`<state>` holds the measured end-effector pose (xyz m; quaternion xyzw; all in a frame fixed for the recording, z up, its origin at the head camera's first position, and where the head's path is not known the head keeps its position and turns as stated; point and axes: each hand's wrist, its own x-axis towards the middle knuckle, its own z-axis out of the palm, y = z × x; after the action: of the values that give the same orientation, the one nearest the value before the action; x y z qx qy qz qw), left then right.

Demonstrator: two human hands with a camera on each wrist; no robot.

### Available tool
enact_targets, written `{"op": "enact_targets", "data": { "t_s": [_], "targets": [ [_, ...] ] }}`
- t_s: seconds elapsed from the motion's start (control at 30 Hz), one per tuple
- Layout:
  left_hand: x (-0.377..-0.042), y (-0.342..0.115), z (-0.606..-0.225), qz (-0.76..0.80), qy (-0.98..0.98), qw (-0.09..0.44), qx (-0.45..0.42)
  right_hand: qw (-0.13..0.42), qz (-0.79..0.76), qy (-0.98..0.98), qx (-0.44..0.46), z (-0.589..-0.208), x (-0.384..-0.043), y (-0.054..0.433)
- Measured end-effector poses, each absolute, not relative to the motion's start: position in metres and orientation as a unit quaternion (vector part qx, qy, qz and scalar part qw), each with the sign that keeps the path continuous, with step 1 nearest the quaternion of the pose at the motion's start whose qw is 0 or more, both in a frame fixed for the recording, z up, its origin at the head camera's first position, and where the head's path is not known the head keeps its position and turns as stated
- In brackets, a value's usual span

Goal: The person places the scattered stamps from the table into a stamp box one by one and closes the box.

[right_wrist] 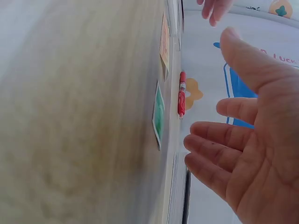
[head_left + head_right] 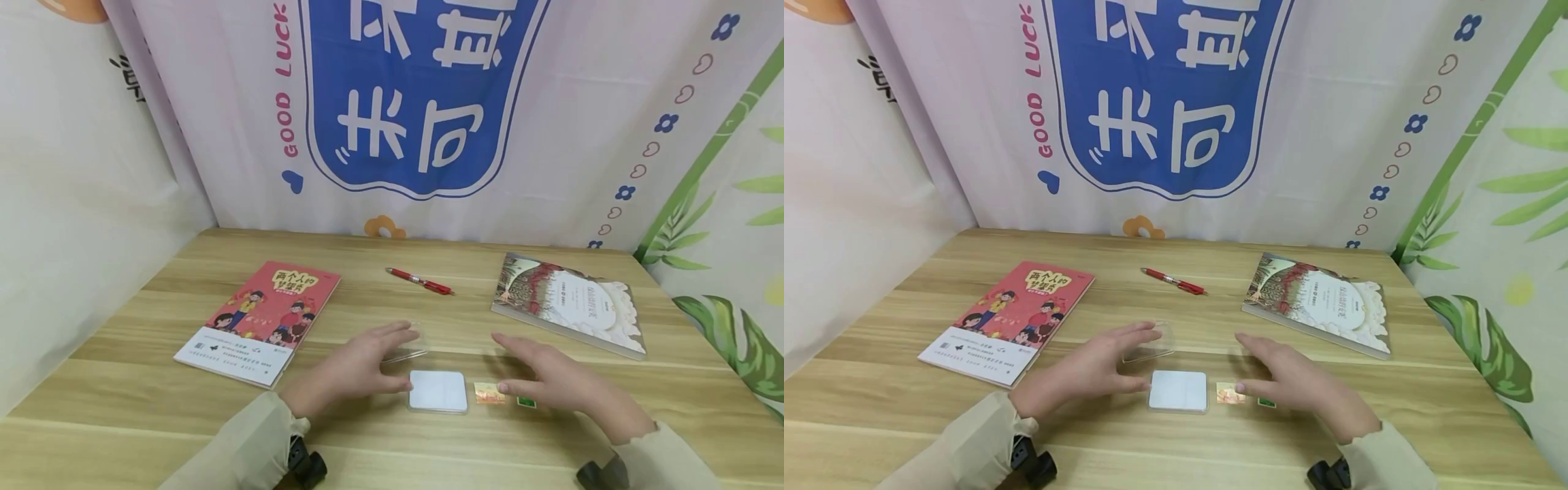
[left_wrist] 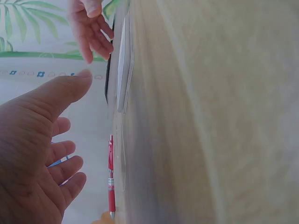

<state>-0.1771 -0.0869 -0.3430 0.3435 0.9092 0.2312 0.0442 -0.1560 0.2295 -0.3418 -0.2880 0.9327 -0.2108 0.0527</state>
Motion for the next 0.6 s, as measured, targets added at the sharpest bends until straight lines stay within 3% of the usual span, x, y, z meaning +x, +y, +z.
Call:
{"op": "enact_targets", "data": {
  "t_s": [0.37, 0.6],
  "targets": [
    [-0.1791, -0.0837, -0.3489, 0.218, 0.894, 0.041, 0.390, 0.060, -0.213, 0.918, -0.329, -0.3439, -0.1605, 0.2337],
    [-0.1760, -0.0789, -0.3506, 0.217, 0.893, 0.068, 0.388, 0.066, -0.233, 0.907, -0.346, -0.3481, -0.1628, 0.2355]
  ]
}}
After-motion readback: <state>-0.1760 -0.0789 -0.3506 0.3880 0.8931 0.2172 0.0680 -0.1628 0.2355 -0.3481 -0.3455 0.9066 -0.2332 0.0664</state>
